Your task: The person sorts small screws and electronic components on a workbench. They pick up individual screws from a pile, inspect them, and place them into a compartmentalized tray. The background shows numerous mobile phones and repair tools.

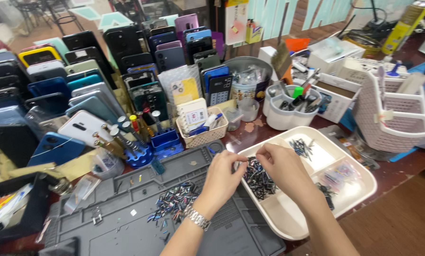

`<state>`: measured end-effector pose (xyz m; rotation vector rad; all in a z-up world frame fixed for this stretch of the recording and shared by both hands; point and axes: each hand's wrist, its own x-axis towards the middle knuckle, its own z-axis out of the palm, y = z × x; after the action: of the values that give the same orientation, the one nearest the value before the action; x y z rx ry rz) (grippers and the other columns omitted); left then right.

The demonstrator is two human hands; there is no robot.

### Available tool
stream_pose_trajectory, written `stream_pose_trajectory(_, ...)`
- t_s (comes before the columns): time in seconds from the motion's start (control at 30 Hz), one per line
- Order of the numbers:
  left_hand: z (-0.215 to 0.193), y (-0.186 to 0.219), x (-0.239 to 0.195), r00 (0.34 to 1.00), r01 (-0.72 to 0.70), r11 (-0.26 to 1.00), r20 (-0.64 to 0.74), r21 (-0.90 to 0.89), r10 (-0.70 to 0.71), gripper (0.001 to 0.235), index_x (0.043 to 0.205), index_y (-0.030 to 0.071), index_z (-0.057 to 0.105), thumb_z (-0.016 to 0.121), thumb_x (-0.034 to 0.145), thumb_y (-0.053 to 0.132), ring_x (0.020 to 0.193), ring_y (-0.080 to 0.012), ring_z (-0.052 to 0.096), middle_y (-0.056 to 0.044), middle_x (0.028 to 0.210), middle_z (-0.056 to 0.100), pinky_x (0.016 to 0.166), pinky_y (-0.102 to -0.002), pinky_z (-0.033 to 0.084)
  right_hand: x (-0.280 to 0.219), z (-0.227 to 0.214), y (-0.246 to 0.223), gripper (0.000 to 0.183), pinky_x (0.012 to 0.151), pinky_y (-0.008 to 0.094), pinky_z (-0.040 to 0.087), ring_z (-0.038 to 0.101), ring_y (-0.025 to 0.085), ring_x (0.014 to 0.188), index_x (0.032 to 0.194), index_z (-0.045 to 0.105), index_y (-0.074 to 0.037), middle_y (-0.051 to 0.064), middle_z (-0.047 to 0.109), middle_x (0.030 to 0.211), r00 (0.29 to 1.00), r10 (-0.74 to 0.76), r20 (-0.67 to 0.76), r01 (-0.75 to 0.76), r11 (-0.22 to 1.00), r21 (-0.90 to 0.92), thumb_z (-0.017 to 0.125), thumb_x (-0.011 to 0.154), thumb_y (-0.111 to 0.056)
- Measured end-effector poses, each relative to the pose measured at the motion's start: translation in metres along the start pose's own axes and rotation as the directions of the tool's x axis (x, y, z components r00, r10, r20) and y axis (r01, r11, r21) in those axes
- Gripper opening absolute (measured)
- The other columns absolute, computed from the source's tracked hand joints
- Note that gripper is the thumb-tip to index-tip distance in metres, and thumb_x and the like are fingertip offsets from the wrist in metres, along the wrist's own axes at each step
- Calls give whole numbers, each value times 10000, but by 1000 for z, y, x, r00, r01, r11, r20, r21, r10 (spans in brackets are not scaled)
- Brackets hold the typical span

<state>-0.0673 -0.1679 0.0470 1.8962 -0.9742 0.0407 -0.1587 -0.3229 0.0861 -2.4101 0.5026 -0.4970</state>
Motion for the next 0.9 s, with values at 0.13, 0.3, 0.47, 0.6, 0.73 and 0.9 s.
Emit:
stream_pose_trajectory(0.13, -43, -16, -14, 998, 61, 998, -22, 34, -61, 195, 1002, 56, 776, 667, 907, 187, 903, -287, 659, -121, 922, 693, 817, -397, 516, -9, 29, -33, 172, 720, 390, 570, 747, 309, 805, 977, 728, -45, 154, 758, 878, 996, -77, 41, 73, 993, 87, 714, 850, -160)
stream_pose_trajectory(0.3, -99, -38, -34, 969, 246, 969, -28, 2, -246, 210, 1014, 43, 766, 646, 920, 188, 836, -220, 760, -106, 943, 772, 766, -344, 574, -24, 77, -66, 140, 756, 410, 557, 717, 347, 888, 993, 698, -24, 175, 742, 936, 952, -292, 92, 274, 947, 168, 682, 871, -90)
stream_pose_trajectory(0.47, -125, -49, -47, 893, 451, 891, -15, 55, -450, 201, 1020, 51, 764, 663, 905, 180, 744, -192, 744, -111, 831, 777, 709, -334, 568, -11, 109, -78, 122, 791, 447, 532, 690, 351, 918, 949, 715, -40, 142, 730, 935, 917, -316, 246, 303, 949, 88, 690, 836, -76)
stream_pose_trajectory(0.6, -124, -54, -52, 877, 481, 875, -23, 46, -481, 191, 986, 28, 762, 712, 870, 172, 671, -201, 701, -123, 783, 769, 662, -334, 556, 3, 124, -79, 100, 796, 452, 528, 685, 330, 914, 908, 743, -75, 108, 712, 902, 903, -264, 338, 270, 962, 29, 698, 820, -87)
stream_pose_trajectory(0.73, -122, -61, -58, 925, 380, 919, -76, 108, -373, 145, 918, 21, 753, 734, 824, 129, 728, -212, 707, -98, 813, 739, 707, -351, 558, 4, 134, -78, 97, 795, 442, 519, 674, 325, 908, 909, 723, -60, 101, 694, 899, 904, -297, 307, 294, 954, 58, 690, 822, -84)
stream_pose_trajectory(0.9, -122, -67, -63, 937, 348, 915, -47, 204, -346, 114, 861, 28, 736, 751, 799, 123, 878, -253, 669, -88, 811, 705, 812, -396, 527, -1, 136, -77, 87, 823, 413, 519, 654, 292, 934, 891, 717, -39, 109, 659, 874, 891, -292, 349, 260, 956, 137, 667, 830, -76)
